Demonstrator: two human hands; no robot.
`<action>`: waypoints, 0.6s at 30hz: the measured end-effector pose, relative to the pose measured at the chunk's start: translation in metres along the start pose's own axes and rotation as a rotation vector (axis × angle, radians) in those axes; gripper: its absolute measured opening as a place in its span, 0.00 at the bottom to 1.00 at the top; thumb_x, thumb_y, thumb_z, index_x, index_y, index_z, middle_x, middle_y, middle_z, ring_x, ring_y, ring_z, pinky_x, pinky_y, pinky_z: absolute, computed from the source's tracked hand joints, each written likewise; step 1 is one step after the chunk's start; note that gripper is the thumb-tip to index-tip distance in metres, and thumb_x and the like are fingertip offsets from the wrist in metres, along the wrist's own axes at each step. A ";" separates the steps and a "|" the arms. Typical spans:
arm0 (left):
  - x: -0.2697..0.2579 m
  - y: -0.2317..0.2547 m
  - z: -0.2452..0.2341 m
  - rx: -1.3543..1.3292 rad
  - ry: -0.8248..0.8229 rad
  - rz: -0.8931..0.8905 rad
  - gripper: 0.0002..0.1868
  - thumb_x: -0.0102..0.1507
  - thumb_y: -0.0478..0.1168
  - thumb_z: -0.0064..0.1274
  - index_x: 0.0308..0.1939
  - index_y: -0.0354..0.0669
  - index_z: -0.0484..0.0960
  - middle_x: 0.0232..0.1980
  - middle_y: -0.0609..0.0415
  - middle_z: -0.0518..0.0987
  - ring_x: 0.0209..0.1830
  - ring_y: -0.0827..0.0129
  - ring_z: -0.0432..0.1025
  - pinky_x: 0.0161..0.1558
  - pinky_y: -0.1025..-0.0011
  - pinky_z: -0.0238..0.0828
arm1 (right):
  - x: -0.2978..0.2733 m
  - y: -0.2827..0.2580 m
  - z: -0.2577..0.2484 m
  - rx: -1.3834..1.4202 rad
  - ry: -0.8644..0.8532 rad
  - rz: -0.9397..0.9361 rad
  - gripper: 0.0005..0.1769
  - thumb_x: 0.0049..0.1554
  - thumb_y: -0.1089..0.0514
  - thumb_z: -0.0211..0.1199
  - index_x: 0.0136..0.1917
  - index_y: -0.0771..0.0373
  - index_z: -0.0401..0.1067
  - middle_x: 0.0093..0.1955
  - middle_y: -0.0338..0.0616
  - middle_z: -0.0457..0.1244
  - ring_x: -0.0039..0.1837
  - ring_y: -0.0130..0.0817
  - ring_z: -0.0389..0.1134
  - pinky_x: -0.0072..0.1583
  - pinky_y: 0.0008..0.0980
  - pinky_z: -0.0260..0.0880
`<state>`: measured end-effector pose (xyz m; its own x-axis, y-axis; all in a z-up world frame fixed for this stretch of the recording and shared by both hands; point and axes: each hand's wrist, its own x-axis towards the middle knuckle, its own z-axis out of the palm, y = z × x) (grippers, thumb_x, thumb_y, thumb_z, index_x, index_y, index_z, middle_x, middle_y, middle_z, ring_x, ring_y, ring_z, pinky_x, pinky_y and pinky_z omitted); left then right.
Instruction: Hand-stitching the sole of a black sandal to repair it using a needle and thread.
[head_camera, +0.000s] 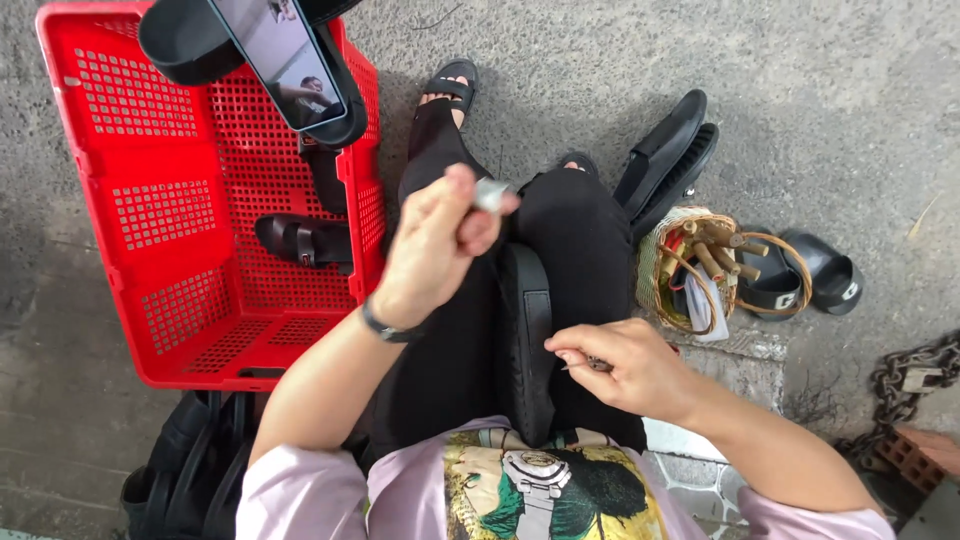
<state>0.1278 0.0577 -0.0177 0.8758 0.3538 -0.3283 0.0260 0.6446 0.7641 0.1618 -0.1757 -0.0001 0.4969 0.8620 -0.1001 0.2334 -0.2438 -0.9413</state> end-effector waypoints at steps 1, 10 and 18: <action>-0.004 0.004 -0.001 0.018 0.045 -0.027 0.27 0.70 0.46 0.33 0.19 0.38 0.71 0.14 0.58 0.58 0.11 0.73 0.58 0.18 0.79 0.46 | -0.004 0.000 -0.001 -0.128 -0.016 -0.041 0.10 0.51 0.62 0.58 0.47 0.57 0.76 0.33 0.39 0.70 0.35 0.42 0.71 0.35 0.36 0.71; -0.083 0.013 -0.034 1.620 0.005 0.721 0.07 0.58 0.28 0.53 0.35 0.21 0.76 0.46 0.29 0.71 0.51 0.37 0.69 0.52 0.60 0.70 | -0.012 -0.010 -0.010 -0.932 -0.130 -0.341 0.27 0.56 0.59 0.48 0.69 0.48 0.62 0.42 0.40 0.57 0.30 0.30 0.62 0.32 0.28 0.64; -0.100 -0.016 -0.011 1.171 -0.272 0.541 0.34 0.52 0.43 0.66 0.55 0.25 0.71 0.57 0.36 0.69 0.59 0.45 0.69 0.58 0.58 0.69 | -0.005 -0.022 -0.016 -1.119 -0.194 -0.405 0.27 0.52 0.58 0.49 0.66 0.50 0.64 0.43 0.41 0.57 0.30 0.29 0.61 0.32 0.27 0.64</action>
<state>0.0343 0.0196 -0.0033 0.9721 0.1448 0.1848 -0.0770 -0.5470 0.8336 0.1674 -0.1816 0.0261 0.1084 0.9941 0.0010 0.9864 -0.1075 -0.1245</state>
